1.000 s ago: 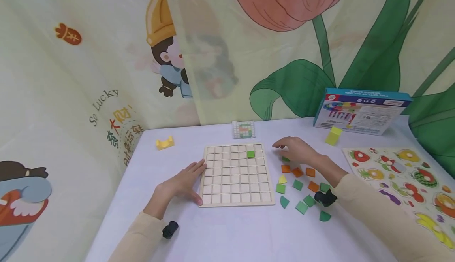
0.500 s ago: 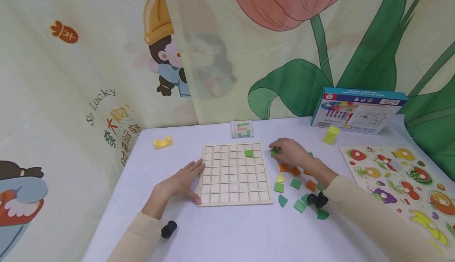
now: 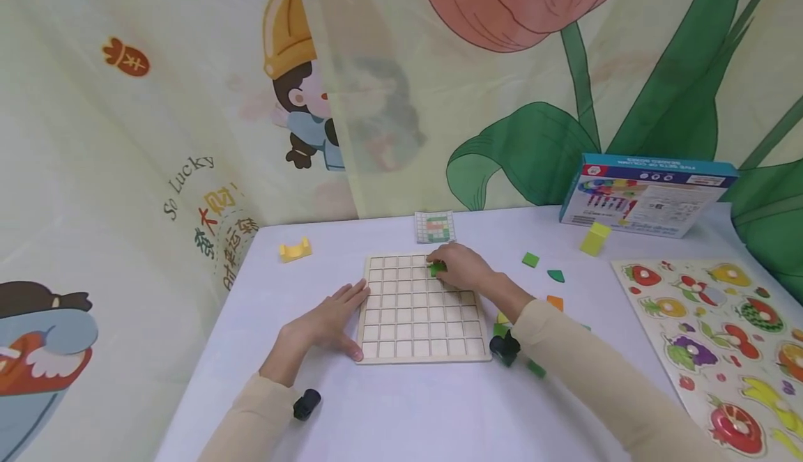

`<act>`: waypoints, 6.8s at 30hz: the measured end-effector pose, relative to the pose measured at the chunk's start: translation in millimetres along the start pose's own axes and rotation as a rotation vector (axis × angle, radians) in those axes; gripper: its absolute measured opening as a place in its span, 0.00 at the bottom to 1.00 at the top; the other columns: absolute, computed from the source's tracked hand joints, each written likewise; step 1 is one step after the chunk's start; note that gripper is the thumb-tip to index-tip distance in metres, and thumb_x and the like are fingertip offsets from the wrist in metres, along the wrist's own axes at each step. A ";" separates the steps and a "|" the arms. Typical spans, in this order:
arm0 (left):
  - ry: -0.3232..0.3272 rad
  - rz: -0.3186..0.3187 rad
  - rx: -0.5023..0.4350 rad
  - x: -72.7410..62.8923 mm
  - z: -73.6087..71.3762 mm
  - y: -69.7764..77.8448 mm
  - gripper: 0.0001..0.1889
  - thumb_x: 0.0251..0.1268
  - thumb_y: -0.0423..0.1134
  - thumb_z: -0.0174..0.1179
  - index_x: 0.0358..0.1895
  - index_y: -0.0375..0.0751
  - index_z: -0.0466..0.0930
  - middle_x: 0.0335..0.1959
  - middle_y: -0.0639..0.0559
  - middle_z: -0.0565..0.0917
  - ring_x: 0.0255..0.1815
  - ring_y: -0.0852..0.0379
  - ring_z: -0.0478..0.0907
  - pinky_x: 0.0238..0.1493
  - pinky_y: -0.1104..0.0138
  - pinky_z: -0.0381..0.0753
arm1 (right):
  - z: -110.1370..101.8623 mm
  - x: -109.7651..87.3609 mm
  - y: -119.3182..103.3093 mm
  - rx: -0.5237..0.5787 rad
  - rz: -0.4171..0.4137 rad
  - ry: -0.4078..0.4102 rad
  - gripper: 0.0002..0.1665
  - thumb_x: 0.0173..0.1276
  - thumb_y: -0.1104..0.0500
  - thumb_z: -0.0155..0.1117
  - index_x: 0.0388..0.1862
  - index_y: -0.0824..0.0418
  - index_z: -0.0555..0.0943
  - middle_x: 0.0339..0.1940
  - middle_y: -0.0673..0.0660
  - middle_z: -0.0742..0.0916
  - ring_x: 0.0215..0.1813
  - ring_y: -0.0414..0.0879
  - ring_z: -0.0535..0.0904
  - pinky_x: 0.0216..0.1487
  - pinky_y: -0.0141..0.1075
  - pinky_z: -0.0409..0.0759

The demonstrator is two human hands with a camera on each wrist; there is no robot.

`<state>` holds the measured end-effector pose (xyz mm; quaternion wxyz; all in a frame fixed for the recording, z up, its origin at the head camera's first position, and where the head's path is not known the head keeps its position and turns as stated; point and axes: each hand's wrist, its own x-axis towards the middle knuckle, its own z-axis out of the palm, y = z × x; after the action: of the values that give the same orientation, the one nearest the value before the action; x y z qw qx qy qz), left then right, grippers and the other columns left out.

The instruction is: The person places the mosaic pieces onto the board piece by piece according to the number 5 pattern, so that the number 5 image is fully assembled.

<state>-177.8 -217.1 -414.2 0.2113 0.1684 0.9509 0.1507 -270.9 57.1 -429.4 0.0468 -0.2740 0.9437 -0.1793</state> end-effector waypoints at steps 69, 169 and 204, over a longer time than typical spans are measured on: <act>0.003 0.027 -0.023 -0.2 -0.5 -3.3 0.63 0.36 0.49 0.79 0.77 0.38 0.48 0.81 0.45 0.44 0.80 0.39 0.41 0.77 0.41 0.46 | -18.2 -18.0 41.2 0.121 0.140 0.000 0.24 0.65 0.62 0.66 0.61 0.60 0.79 0.50 0.57 0.85 0.49 0.49 0.78 0.56 0.44 0.80; 0.007 0.025 0.004 -1.1 -0.1 -2.8 0.64 0.34 0.52 0.78 0.77 0.37 0.48 0.81 0.45 0.44 0.80 0.39 0.41 0.77 0.42 0.47 | -37.7 -101.1 135.0 0.310 0.230 0.004 0.25 0.65 0.64 0.65 0.62 0.62 0.77 0.58 0.63 0.82 0.59 0.58 0.77 0.62 0.53 0.78; 0.003 0.000 0.033 2.5 5.6 -4.8 0.63 0.36 0.55 0.77 0.78 0.44 0.48 0.81 0.52 0.43 0.81 0.45 0.40 0.79 0.47 0.48 | 24.5 32.1 -31.0 0.280 -0.048 -0.018 0.20 0.63 0.65 0.67 0.55 0.60 0.83 0.49 0.55 0.88 0.54 0.49 0.81 0.58 0.42 0.80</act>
<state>-178.6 -219.3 -421.6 0.2070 0.1715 0.9537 0.1352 -278.0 7.9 -440.6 0.0888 -0.2891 0.9021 -0.3078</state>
